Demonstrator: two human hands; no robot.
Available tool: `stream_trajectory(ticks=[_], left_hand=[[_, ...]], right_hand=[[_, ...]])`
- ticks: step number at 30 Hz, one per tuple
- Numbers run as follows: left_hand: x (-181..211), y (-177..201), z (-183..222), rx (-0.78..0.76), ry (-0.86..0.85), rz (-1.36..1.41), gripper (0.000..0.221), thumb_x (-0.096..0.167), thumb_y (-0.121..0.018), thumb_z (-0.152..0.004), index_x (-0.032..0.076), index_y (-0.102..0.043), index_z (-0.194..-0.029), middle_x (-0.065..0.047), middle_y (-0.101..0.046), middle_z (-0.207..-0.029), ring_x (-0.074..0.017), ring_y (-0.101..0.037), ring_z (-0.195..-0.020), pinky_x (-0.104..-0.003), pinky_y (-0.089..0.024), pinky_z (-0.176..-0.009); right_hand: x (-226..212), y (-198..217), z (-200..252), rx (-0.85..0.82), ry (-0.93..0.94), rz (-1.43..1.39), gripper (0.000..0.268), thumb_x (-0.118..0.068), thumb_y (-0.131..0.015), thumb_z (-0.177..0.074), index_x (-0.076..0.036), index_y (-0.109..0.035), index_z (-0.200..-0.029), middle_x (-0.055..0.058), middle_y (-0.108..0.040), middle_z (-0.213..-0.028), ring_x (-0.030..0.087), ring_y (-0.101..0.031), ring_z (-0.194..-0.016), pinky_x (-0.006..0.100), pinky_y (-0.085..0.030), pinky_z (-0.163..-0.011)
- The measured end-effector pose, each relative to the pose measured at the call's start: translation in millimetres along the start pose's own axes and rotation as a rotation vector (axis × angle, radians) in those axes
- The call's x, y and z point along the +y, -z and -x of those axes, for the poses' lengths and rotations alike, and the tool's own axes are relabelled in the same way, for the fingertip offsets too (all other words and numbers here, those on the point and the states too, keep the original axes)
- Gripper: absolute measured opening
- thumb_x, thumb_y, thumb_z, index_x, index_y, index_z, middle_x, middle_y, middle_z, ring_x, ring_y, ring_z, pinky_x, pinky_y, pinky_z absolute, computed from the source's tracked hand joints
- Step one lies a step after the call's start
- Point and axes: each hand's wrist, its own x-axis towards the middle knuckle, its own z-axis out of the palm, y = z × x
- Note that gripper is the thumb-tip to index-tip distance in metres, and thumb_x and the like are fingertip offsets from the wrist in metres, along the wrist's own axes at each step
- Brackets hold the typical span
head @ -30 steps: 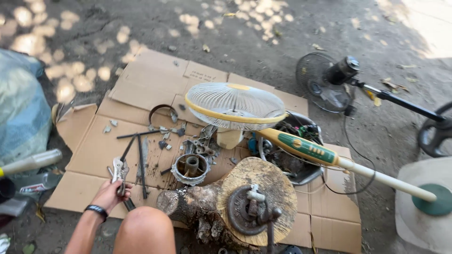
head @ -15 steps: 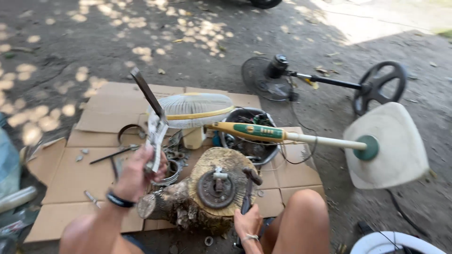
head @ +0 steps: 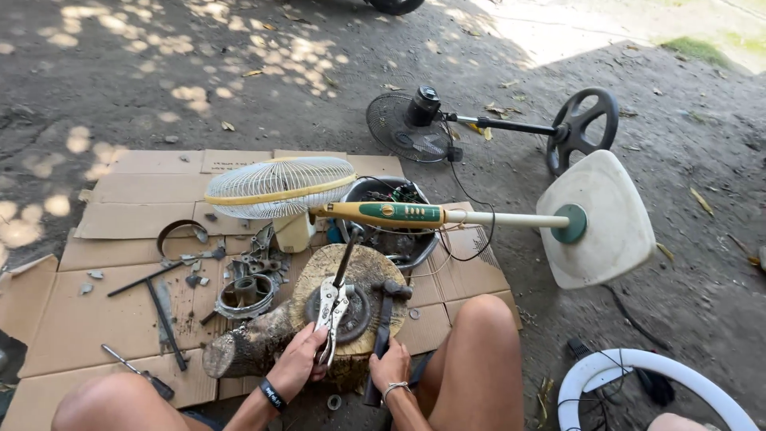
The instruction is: Repairing or disassembling a fan motor assembly using a hammer and pliers on a wooden block
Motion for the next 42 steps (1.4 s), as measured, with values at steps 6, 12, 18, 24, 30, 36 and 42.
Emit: stream_trajectory(ticks=[6, 12, 18, 24, 30, 36, 42], left_hand=[[0.0, -17.3, 7.6, 0.062, -0.121, 0.016, 0.043, 0.034, -0.036, -0.105, 0.008, -0.058, -0.132, -0.006, -0.061, -0.09, -0.0142, -0.051, -0.066, -0.027, -0.045, -0.057], [11.3, -23.4, 8.3, 0.236, -0.208, -0.208, 0.046, 0.04, -0.031, -0.106, 0.007, -0.06, -0.12, -0.005, -0.06, -0.082, -0.0144, -0.05, -0.066, -0.031, -0.045, -0.061], [-54.8, -16.8, -51.1, 0.293, -0.134, -0.431, 0.038, 0.039, -0.033, -0.108, 0.008, -0.053, -0.098, -0.007, -0.066, -0.079, -0.0207, -0.059, -0.062, -0.037, -0.051, -0.06], [-46.4, 4.3, -51.9, 0.087, 0.063, -0.074, 0.028, 0.027, -0.031, -0.113, 0.008, -0.044, -0.098, -0.002, -0.047, -0.063, -0.0143, -0.042, -0.045, -0.028, -0.04, -0.039], [-30.7, 6.2, -44.6, 0.056, 0.068, -0.247, 0.031, 0.03, -0.033, -0.113, 0.007, -0.046, -0.095, -0.003, -0.05, -0.064, -0.014, -0.046, -0.047, -0.028, -0.045, -0.042], [-41.5, 8.8, -49.2, 0.079, 0.104, -0.306, 0.027, 0.024, -0.03, -0.11, 0.007, -0.05, -0.111, -0.01, -0.074, -0.09, -0.0176, -0.066, -0.068, -0.029, -0.056, -0.061], [22.3, 14.3, -16.8, 0.108, -0.066, 0.067, 0.025, 0.012, -0.04, -0.105, 0.002, -0.045, -0.127, -0.019, -0.071, -0.131, -0.0335, -0.075, -0.11, -0.045, -0.062, -0.101]], right_hand=[[-77.4, 96.3, 95.0, -0.121, 0.429, -0.411, 0.033, -0.039, -0.064, -0.098, -0.007, -0.072, -0.092, 0.001, -0.07, -0.073, 0.009, -0.059, -0.058, 0.022, -0.047, -0.053], [-111.5, 152.5, 145.1, -0.307, 0.774, -0.013, 0.053, -0.057, -0.059, -0.097, -0.007, -0.062, -0.082, 0.004, -0.068, -0.068, 0.015, -0.057, -0.054, 0.031, -0.05, -0.053], [-75.4, 101.6, 110.4, -0.175, 0.853, 0.109, 0.028, -0.027, -0.058, -0.099, -0.002, -0.058, -0.087, 0.019, -0.069, -0.073, 0.035, -0.062, -0.061, 0.048, -0.052, -0.064], [-37.9, 68.1, 83.0, -0.097, 0.772, 0.237, 0.023, -0.022, -0.052, -0.1, -0.004, -0.056, -0.086, 0.021, -0.068, -0.073, 0.044, -0.063, -0.061, 0.055, -0.05, -0.064], [-42.3, 79.8, 86.4, -0.237, 0.693, 0.293, 0.026, -0.021, -0.045, -0.103, -0.003, -0.056, -0.089, 0.018, -0.069, -0.071, 0.039, -0.064, -0.057, 0.051, -0.052, -0.062], [-34.2, 77.9, 91.3, -0.303, 0.727, 0.361, 0.032, -0.03, -0.045, -0.105, -0.004, -0.058, -0.093, 0.021, -0.072, -0.082, 0.046, -0.067, -0.072, 0.053, -0.055, -0.071], [-94.3, 109.7, 58.9, -0.535, 0.512, 0.193, 0.038, -0.037, -0.037, -0.114, -0.013, -0.059, -0.096, 0.002, -0.063, -0.081, 0.007, -0.047, -0.055, 0.02, -0.05, -0.054]])
